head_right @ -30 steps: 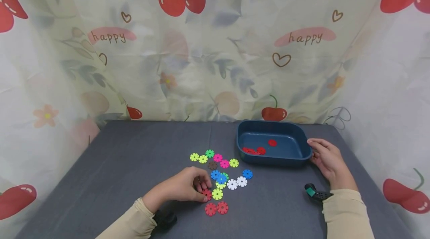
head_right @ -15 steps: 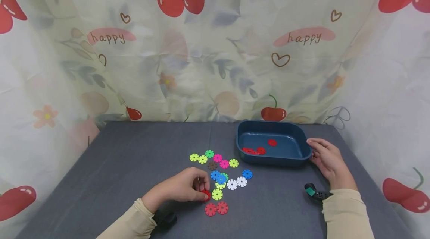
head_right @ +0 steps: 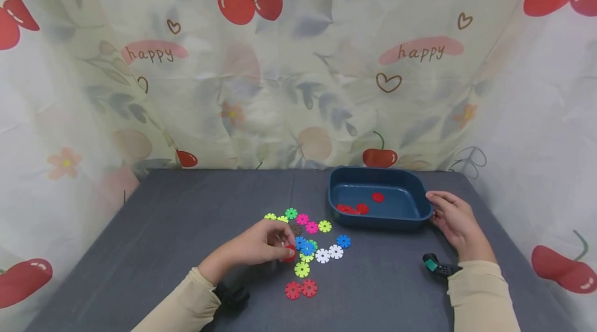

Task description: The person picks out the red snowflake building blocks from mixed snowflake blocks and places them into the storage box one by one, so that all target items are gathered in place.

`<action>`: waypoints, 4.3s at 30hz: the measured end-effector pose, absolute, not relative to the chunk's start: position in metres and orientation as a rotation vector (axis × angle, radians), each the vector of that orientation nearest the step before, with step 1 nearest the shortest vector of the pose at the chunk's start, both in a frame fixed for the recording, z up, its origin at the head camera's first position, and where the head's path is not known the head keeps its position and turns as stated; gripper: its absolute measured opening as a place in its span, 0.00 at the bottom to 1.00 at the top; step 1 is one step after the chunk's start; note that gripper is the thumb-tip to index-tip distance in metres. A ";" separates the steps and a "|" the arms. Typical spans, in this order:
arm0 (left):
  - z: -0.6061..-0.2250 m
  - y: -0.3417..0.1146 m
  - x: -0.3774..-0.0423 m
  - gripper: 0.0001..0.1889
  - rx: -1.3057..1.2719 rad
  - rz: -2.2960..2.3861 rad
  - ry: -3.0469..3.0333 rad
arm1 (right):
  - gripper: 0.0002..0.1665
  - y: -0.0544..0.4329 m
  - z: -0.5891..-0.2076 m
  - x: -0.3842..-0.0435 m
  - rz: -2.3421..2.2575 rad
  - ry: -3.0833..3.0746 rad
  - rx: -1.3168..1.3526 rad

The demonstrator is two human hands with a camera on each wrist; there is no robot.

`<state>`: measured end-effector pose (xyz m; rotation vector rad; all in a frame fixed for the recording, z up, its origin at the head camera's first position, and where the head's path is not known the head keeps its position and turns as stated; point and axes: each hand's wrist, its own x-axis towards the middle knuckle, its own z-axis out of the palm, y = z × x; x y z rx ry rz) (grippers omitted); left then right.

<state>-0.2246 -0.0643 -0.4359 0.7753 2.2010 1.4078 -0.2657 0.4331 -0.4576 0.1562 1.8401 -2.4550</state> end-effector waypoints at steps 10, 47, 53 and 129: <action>-0.426 -0.048 -0.237 0.10 0.602 1.692 2.189 | 0.10 0.433 -0.456 -0.267 -2.456 1.833 0.152; -0.428 0.036 -0.268 0.11 0.286 2.114 1.937 | 0.08 0.433 -0.457 -0.267 -2.451 1.831 0.186; -0.427 0.034 -0.268 0.11 0.254 2.111 1.968 | 0.09 0.432 -0.456 -0.267 -2.453 1.832 0.168; -0.448 -0.061 -0.179 0.09 0.869 1.162 2.209 | 0.07 0.429 -0.457 -0.267 -2.454 1.858 0.213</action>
